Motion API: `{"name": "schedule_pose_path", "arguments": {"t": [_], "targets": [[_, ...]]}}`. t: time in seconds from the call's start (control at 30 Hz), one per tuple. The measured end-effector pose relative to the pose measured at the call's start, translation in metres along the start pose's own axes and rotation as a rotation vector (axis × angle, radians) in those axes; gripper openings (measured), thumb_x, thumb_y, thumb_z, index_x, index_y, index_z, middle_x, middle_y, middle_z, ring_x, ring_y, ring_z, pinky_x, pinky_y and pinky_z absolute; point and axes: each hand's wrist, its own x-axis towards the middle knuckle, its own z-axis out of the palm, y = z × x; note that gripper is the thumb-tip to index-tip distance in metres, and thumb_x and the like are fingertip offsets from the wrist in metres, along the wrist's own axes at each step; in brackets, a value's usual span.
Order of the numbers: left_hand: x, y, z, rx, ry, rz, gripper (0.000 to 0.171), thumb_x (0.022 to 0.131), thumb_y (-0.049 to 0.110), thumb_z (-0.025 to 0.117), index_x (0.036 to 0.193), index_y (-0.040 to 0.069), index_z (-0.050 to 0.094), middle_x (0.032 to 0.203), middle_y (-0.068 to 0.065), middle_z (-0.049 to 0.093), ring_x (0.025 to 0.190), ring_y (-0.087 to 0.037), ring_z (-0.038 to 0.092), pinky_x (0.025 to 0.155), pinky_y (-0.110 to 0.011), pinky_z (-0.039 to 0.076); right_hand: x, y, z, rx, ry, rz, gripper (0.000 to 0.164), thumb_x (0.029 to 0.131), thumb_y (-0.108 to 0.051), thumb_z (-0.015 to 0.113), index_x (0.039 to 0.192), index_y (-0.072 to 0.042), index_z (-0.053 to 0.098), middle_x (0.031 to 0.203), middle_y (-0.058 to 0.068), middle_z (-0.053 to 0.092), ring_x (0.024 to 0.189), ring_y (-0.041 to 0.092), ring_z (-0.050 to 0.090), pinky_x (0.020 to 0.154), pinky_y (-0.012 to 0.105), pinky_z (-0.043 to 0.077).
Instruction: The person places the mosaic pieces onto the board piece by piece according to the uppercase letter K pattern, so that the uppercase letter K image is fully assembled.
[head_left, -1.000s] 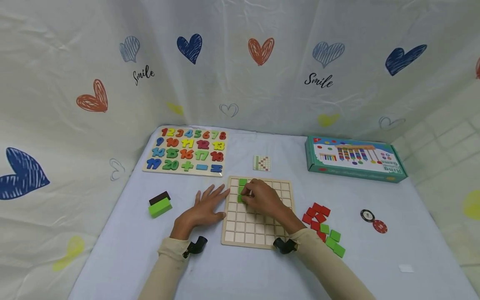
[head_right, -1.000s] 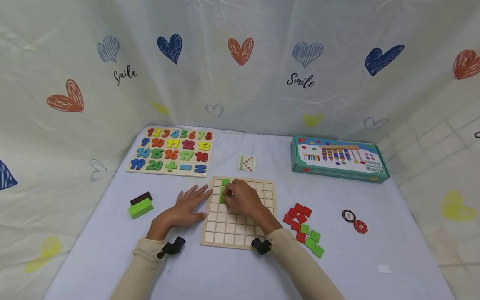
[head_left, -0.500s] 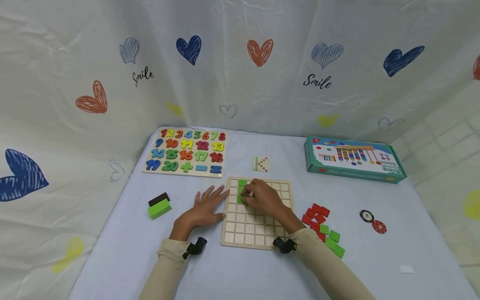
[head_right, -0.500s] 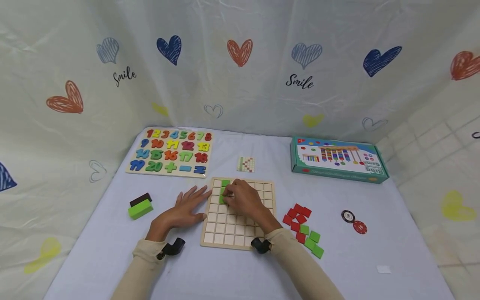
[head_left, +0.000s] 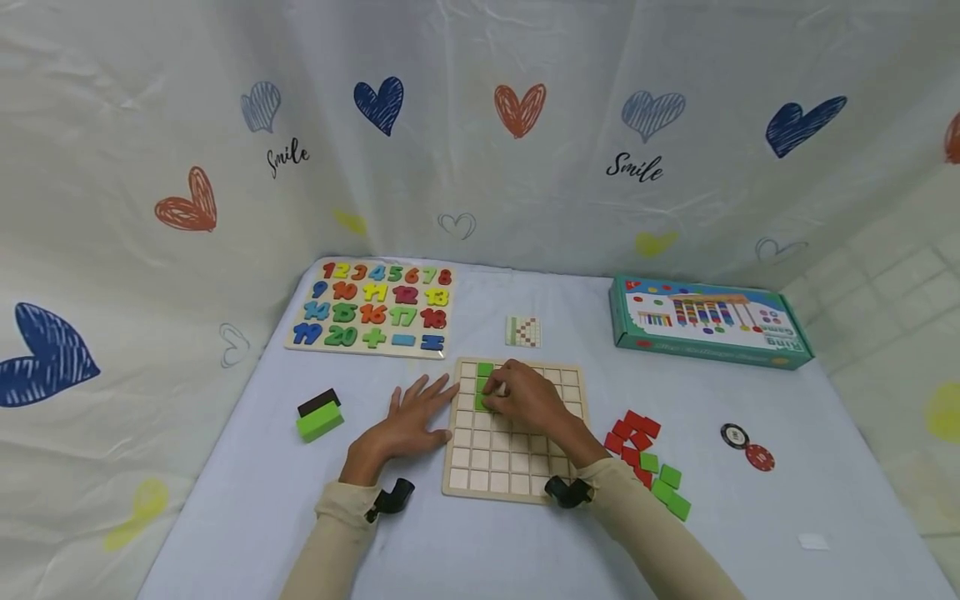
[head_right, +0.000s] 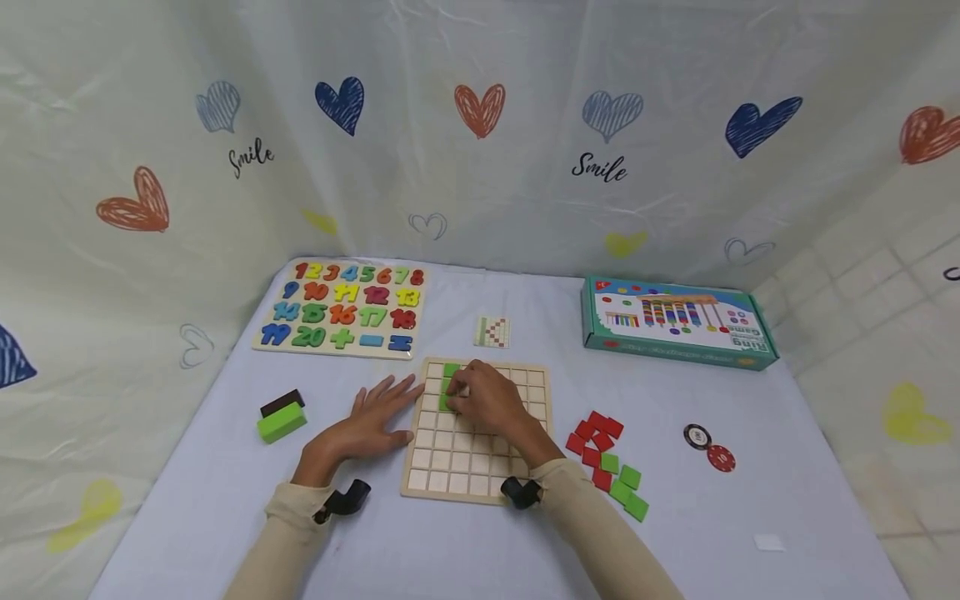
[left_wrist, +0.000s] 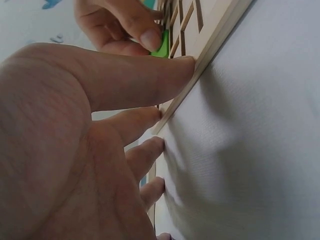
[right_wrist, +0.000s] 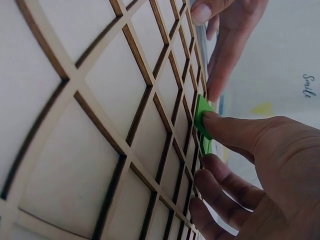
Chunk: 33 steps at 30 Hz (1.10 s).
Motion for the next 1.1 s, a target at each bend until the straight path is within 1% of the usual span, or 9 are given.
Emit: {"name": "schedule_pose_path", "arguments": {"t": [0.23, 0.3, 0.5, 0.6, 0.73, 0.87, 0.97, 1.1], "targets": [[0.0, 0.001, -0.001, 0.002, 0.0, -0.002, 0.077, 0.099, 0.022, 0.07, 0.168, 0.02, 0.035, 0.178, -0.004, 0.02, 0.166, -0.036, 0.002, 0.127, -0.069, -0.006, -0.001, 0.002, 0.0, 0.022, 0.006, -0.011, 0.007, 0.093, -0.025, 0.085, 0.097, -0.024, 0.08, 0.112, -0.001, 0.067, 0.086, 0.011, 0.062, 0.068, 0.033, 0.053], [0.0, 0.002, -0.001, -0.001, -0.002, -0.004, 0.077, 0.099, 0.022, 0.07, 0.168, 0.02, 0.035, 0.178, -0.004, 0.02, 0.166, -0.036, 0.002, 0.127, -0.069, -0.006, -0.001, 0.002, 0.0, 0.023, 0.006, -0.016, 0.004, 0.094, -0.023, 0.083, 0.096, -0.023, 0.081, 0.114, 0.0, 0.067, 0.088, 0.013, 0.063, 0.069, 0.034, 0.054], [0.0, 0.002, 0.001, 0.005, -0.005, -0.005, 0.076, 0.1, 0.023, 0.07, 0.167, 0.02, 0.036, 0.178, -0.004, 0.021, 0.166, -0.036, 0.002, 0.127, -0.07, -0.005, -0.004, 0.004, 0.001, 0.004, 0.008, -0.06, 0.005, 0.097, -0.019, 0.08, 0.094, -0.023, 0.083, 0.115, 0.002, 0.067, 0.092, 0.015, 0.063, 0.071, 0.035, 0.055], [0.0, 0.001, 0.001, 0.015, -0.002, -0.005, 0.076, 0.1, 0.023, 0.069, 0.168, 0.02, 0.035, 0.178, -0.004, 0.021, 0.166, -0.036, 0.002, 0.127, -0.069, -0.005, -0.004, 0.005, -0.001, 0.005, 0.012, -0.09, 0.005, 0.098, -0.021, 0.078, 0.098, -0.021, 0.083, 0.116, 0.003, 0.068, 0.093, 0.015, 0.064, 0.073, 0.035, 0.056], [0.0, 0.001, 0.001, 0.012, 0.001, -0.005, 0.076, 0.1, 0.022, 0.069, 0.167, 0.019, 0.036, 0.178, -0.005, 0.021, 0.165, -0.036, 0.002, 0.127, -0.07, -0.005, -0.006, 0.006, -0.006, 0.069, 0.001, -0.108, 0.009, 0.1, -0.019, 0.076, 0.106, -0.017, 0.082, 0.118, 0.004, 0.068, 0.094, 0.016, 0.065, 0.078, 0.035, 0.057], [0.001, 0.001, 0.002, 0.009, 0.001, -0.008, 0.076, 0.099, 0.022, 0.07, 0.167, 0.019, 0.036, 0.178, -0.005, 0.021, 0.165, -0.036, 0.002, 0.127, -0.07, -0.005, -0.01, 0.008, -0.016, 0.125, -0.008, -0.072, 0.015, 0.1, -0.02, 0.076, 0.113, -0.015, 0.081, 0.121, 0.003, 0.068, 0.099, 0.017, 0.065, 0.082, 0.037, 0.057], [0.0, 0.001, 0.002, 0.003, -0.001, -0.011, 0.076, 0.099, 0.022, 0.07, 0.167, 0.02, 0.036, 0.178, -0.005, 0.021, 0.166, -0.036, 0.002, 0.127, -0.069, -0.005, -0.014, 0.01, -0.025, 0.139, -0.001, -0.028, 0.02, 0.1, -0.022, 0.076, 0.118, -0.014, 0.08, 0.121, 0.003, 0.068, 0.102, 0.019, 0.066, 0.083, 0.039, 0.058], [-0.001, 0.001, 0.002, -0.006, 0.006, -0.006, 0.076, 0.099, 0.02, 0.07, 0.167, 0.019, 0.036, 0.178, -0.005, 0.021, 0.165, -0.036, 0.002, 0.127, -0.069, -0.006, -0.022, 0.017, -0.042, 0.14, 0.007, 0.009, 0.027, 0.102, -0.025, 0.073, 0.125, -0.012, 0.076, 0.126, 0.004, 0.069, 0.11, 0.024, 0.067, 0.086, 0.045, 0.059]]}}
